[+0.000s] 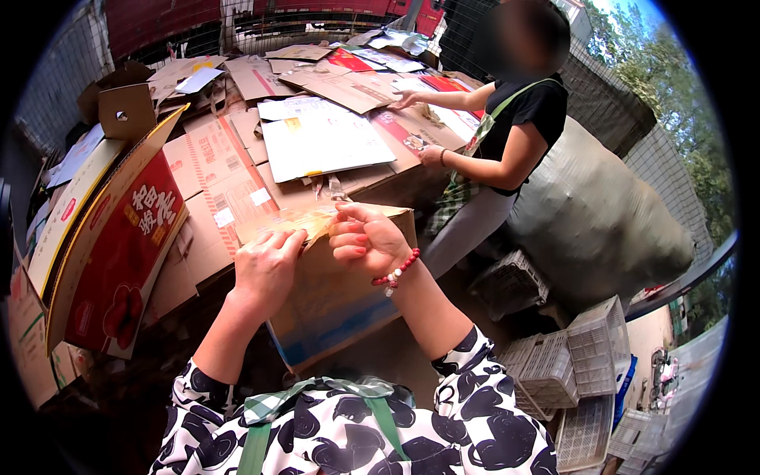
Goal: The person sorts and stacks flattened cardboard boxes in a recycling area. They pick up boxes, fold them, and place them onto a growing pile while another person works nearby.
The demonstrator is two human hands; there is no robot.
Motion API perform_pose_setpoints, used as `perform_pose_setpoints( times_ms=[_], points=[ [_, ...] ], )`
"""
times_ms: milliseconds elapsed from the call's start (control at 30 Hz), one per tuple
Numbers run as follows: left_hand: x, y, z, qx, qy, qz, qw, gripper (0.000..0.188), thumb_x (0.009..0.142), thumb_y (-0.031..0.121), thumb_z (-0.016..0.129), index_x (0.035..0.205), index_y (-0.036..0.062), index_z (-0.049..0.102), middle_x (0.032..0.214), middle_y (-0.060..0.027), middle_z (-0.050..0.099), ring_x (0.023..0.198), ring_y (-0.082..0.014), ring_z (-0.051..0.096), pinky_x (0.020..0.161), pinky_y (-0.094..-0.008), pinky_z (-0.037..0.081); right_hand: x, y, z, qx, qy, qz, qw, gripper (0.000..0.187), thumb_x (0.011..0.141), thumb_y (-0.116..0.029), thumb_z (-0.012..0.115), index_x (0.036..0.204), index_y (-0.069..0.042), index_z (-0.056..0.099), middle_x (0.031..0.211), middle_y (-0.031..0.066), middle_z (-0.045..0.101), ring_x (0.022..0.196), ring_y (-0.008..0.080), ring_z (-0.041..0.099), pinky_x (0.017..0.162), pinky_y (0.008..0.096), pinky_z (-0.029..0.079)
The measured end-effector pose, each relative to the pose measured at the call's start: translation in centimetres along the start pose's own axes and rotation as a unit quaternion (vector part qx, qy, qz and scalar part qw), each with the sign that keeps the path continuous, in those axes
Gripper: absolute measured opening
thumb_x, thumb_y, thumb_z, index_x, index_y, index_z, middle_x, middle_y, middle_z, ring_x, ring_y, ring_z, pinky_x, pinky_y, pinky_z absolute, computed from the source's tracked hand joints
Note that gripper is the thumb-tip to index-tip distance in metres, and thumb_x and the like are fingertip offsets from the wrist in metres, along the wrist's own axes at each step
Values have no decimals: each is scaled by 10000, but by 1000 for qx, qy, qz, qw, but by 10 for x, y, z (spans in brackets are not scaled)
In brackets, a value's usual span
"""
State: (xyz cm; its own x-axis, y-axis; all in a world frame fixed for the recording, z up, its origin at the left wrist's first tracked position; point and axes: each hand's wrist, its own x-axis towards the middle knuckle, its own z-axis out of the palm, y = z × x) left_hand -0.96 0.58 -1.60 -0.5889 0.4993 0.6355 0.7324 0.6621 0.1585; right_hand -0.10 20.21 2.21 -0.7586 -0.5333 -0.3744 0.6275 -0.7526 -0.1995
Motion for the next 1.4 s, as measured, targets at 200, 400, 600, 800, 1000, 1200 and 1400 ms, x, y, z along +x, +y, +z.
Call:
perform_pose_setpoints(
  times_ms=[200,400,600,800,1000,1200,1400],
  points=[
    [1,5,-6,-29,-13,18,999,291,737,194,642,1021,142,605,832,-31,613,740,-203,597,594,-318,487,-14,4,-4,-105,4,-48,993,238,929,-270,433,864,-51,503,585,-62,349,488,52,323,422,186,286],
    [-1,3,-3,-15,16,22,1000,288,688,127,612,975,147,617,790,-30,598,716,-196,596,573,-313,481,-52,10,6,-318,49,-113,940,376,916,-268,451,1136,34,494,628,-35,392,536,58,339,479,209,316],
    [-2,5,-6,-18,-9,-1,1000,202,751,139,615,953,140,616,804,-22,615,708,-198,601,570,-318,483,-77,11,11,-378,26,-214,901,320,896,-202,509,1122,24,531,650,5,493,558,86,433,506,240,400],
    [0,4,-4,-16,-10,0,1000,148,785,154,578,930,132,598,783,-35,611,700,-211,603,566,-324,481,-88,0,8,-623,12,-381,683,501,773,-39,628,1234,3,437,938,84,561,875,152,553,809,278,444],
    [0,6,-3,-18,-2,3,1000,164,781,161,581,942,133,598,772,-32,612,691,-213,602,571,-325,482,-32,4,-12,-833,16,-458,311,503,679,-27,674,1157,-12,519,1122,138,560,1117,274,493,1008,374,319],
    [-5,5,-5,-13,-3,-22,1000,317,713,285,649,946,77,594,769,-44,616,722,-204,603,616,-316,480,0,11,-17,-764,-18,-505,402,73,795,-32,603,845,16,626,785,97,644,750,187,626,713,271,481],
    [-5,3,-4,-20,-27,-25,999,364,679,330,673,905,59,585,746,-53,613,722,-197,602,622,-306,471,15,5,-16,-691,42,-452,562,183,877,-139,561,806,24,605,676,6,574,627,47,482,575,188,406]
  ],
)
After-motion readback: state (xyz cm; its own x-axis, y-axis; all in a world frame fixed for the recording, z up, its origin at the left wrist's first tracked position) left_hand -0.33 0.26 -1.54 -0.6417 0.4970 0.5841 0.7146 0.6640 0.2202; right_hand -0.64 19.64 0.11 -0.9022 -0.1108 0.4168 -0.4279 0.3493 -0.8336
